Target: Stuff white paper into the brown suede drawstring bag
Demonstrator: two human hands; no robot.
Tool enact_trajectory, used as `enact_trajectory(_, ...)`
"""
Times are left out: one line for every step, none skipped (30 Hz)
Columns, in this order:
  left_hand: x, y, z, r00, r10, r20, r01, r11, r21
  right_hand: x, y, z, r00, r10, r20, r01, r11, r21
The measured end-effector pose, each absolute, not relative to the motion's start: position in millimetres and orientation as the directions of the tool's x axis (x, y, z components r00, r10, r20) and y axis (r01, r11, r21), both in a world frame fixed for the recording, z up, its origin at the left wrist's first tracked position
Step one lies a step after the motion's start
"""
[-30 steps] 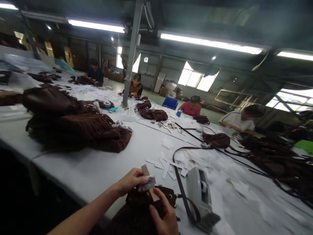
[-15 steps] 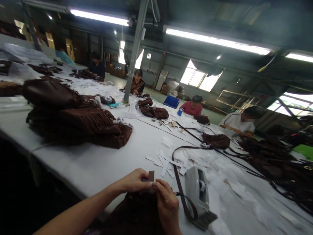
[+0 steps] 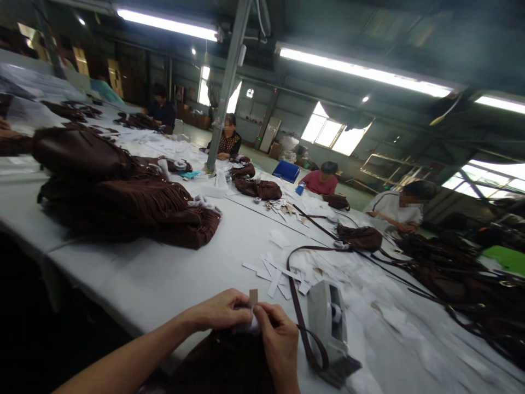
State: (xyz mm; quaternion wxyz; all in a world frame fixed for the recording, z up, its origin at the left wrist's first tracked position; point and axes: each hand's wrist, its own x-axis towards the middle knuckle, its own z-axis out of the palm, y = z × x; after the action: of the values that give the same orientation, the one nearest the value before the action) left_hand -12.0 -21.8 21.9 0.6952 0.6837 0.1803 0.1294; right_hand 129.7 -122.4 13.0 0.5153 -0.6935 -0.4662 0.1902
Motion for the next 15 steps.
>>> enact_trajectory(-10.9, -22.2, 21.0, 0.895, 0.440, -0.075, 0.065, 0.036, 0.997, 129.8, -122.2, 9.4, 0.530, 0.824, 0.198, 0.427, -0.058, -0.902)
enact_trajectory(-9.7, -22.3, 20.0, 0.887, 0.456, -0.076, 0.063, 0.042, 0.997, 129.9, -122.2, 5.1, 0.567, 0.800, 0.196, 0.417, -0.074, -0.906)
enact_trajectory(-8.6, -22.1, 19.1, 0.878, 0.473, -0.078, 0.061, 0.051, 0.997, 130.1, -122.7, 0.4, 0.585, 0.781, 0.220, 0.434, -0.072, -0.898)
enact_trajectory(-7.8, -21.5, 18.4, 0.868, 0.489, -0.081, 0.058, 0.062, 0.996, 130.5, -123.7, -4.2, 0.570, 0.774, 0.277, 0.485, -0.045, -0.873)
enact_trajectory(-7.4, -20.7, 18.0, 0.861, 0.501, -0.085, 0.056, 0.074, 0.996, 131.1, -125.1, -8.3, 0.513, 0.780, 0.358, 0.564, 0.008, -0.826)
enact_trajectory(-7.4, -19.8, 17.8, 0.856, 0.510, -0.091, 0.053, 0.087, 0.995, 132.0, -126.7, -11.7, 0.418, 0.794, 0.442, 0.652, 0.076, -0.754)
enact_trajectory(-7.7, -18.8, 17.8, 0.852, 0.515, -0.096, 0.052, 0.099, 0.994, 133.1, -128.3, -14.2, 0.306, 0.804, 0.510, 0.727, 0.148, -0.670)
enact_trajectory(-8.0, -18.0, 18.0, 0.850, 0.517, -0.101, 0.052, 0.110, 0.993, 134.5, -129.7, -15.9, 0.200, 0.808, 0.554, 0.781, 0.211, -0.588)
enact_trajectory(-8.4, -17.3, 18.3, 0.849, 0.517, -0.107, 0.051, 0.120, 0.991, 136.1, -130.7, -16.7, 0.121, 0.805, 0.581, 0.816, 0.253, -0.520)
enact_trajectory(-8.5, -16.8, 18.4, 0.849, 0.517, -0.111, 0.050, 0.130, 0.990, 137.7, -131.2, -17.0, 0.071, 0.802, 0.593, 0.839, 0.274, -0.470)
enact_trajectory(-8.2, -16.5, 18.3, 0.848, 0.517, -0.116, 0.049, 0.141, 0.989, 139.3, -131.2, -16.7, 0.043, 0.800, 0.599, 0.854, 0.282, -0.437)
enact_trajectory(-7.4, -16.2, 17.7, 0.845, 0.521, -0.121, 0.047, 0.154, 0.987, 140.8, -130.8, -16.2, 0.027, 0.800, 0.600, 0.862, 0.285, -0.418)
enact_trajectory(-6.1, -15.9, 16.6, 0.840, 0.527, -0.130, 0.046, 0.170, 0.984, 142.0, -130.1, -15.6, 0.016, 0.802, 0.597, 0.866, 0.287, -0.408)
enact_trajectory(-4.3, -15.5, 14.9, 0.830, 0.539, -0.144, 0.048, 0.188, 0.981, 143.0, -129.2, -14.9, 0.007, 0.809, 0.588, 0.867, 0.288, -0.406)
enact_trajectory(-2.0, -15.0, 12.7, 0.814, 0.558, -0.161, 0.051, 0.208, 0.977, 143.6, -128.3, -14.2, 0.000, 0.819, 0.574, 0.866, 0.287, -0.410)
